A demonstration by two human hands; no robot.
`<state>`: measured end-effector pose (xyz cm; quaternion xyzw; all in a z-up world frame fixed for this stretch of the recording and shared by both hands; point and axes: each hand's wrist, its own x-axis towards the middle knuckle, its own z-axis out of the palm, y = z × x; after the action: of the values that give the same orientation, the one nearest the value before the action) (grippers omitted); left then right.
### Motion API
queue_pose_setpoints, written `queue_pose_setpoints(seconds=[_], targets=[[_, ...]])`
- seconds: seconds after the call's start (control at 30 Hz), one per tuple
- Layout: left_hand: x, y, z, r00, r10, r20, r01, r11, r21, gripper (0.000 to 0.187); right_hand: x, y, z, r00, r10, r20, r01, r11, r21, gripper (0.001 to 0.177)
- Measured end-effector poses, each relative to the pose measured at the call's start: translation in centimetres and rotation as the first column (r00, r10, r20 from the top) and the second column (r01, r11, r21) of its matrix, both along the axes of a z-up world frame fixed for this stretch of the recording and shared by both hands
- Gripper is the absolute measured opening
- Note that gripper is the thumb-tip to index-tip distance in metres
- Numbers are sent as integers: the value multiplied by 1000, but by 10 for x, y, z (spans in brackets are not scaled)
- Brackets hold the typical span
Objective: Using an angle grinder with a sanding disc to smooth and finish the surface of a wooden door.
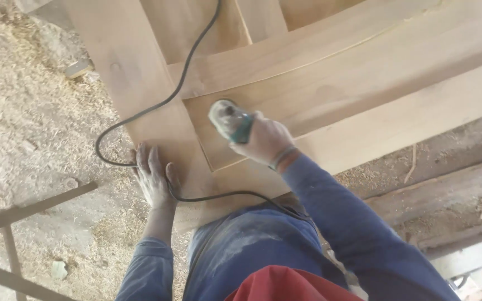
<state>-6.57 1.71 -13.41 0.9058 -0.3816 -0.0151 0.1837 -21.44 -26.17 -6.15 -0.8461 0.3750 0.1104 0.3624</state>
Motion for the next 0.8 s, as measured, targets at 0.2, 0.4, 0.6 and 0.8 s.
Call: queue_pose_setpoints(seconds=[0.2, 0.4, 0.6, 0.8], targets=[[-4, 0, 3, 1000, 20, -16, -20, 1000, -7, 67, 6, -14, -10, 996, 73, 50, -73, 997, -1, 61], [-28, -21, 13, 999, 42, -25, -43, 998, -50, 66, -41, -87, -3, 995, 82, -56, -82, 997, -3, 65], [-76, -78, 12, 993, 100, -65, -103, 994, -47, 66, -107, -184, -12, 982, 56, -182, -56, 998, 6, 68], [-140, -140, -4, 987, 157, -32, -157, 988, 7, 65, -176, -290, -24, 979, 38, -201, -48, 998, -50, 65]])
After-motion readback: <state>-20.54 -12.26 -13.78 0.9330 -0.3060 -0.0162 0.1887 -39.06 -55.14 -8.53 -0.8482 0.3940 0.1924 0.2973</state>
